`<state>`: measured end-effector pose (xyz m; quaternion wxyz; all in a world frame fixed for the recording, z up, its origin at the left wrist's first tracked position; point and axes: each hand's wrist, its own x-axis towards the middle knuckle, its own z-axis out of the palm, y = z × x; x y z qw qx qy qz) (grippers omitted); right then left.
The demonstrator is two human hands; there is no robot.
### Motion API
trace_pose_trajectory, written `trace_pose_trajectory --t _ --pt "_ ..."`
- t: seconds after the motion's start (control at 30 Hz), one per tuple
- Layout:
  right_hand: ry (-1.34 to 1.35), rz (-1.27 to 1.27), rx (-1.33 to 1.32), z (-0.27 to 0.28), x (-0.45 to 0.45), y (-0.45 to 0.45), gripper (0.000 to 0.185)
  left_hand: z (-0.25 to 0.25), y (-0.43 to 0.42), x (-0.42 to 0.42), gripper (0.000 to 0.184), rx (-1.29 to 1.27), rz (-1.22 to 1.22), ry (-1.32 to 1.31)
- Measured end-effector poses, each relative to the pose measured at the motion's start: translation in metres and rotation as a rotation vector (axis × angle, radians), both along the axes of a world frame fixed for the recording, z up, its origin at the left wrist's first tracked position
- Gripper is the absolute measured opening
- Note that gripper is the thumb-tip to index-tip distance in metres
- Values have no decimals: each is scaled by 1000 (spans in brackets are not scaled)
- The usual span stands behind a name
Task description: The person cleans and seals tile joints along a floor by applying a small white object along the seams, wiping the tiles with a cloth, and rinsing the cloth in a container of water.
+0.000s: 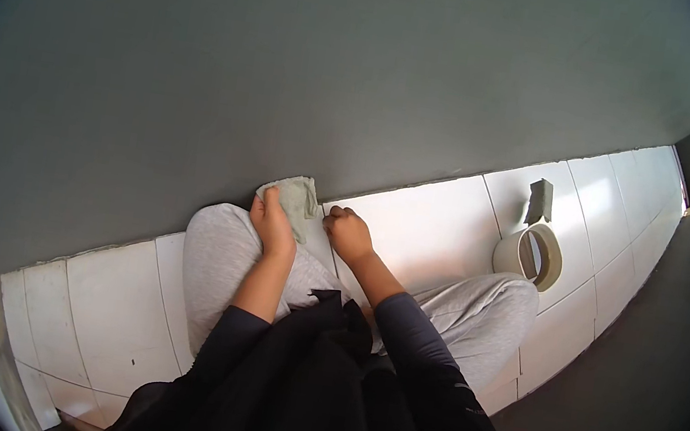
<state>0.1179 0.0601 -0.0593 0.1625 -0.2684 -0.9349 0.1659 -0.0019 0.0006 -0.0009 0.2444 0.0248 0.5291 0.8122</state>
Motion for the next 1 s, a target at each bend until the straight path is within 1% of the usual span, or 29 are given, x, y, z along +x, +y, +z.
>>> trace_pose_trajectory --t 0.07,0.13,0.17,0.2,0.33,0.43,0.57,0.63,0.73,0.8,0.87,0.9,1.0 --pt "-20 -11 0 3 8 -1 6 0 1 0 16 19 10 -1" --pt "-126 28 -90 13 26 -13 6 2 1 1 16 32 22 -16" --pt "-188 33 -103 16 32 -18 7 3 3 2 17 5 39 -25" --pt "-194 34 -104 17 32 -17 7 3 3 3 18 -23 54 -32" --pt "-167 36 -26 10 11 -7 9 2 1 3 15 -16 22 -62" --pt "-117 -69 94 6 -14 10 9 3 0 2 15 -23 24 -30" --pt "-72 -82 98 6 -11 12 11 1 0 1 15 1 10 -29" --pt "-191 26 26 8 3 2 11 -1 0 0 15 -10 13 -26" --pt "-173 77 35 11 16 -9 10 0 2 3 15 -10 34 -38" --pt "-221 85 50 11 6 -1 10 2 1 3 15 -37 19 -14" --pt "-227 3 118 7 -11 7 12 3 0 3 15 -34 3 -26" --pt "-107 -70 131 5 -21 10 14 4 0 2 16 -25 -7 -39" --pt "-146 -119 78 1 -27 12 13 2 -2 1 17 -23 -17 27"
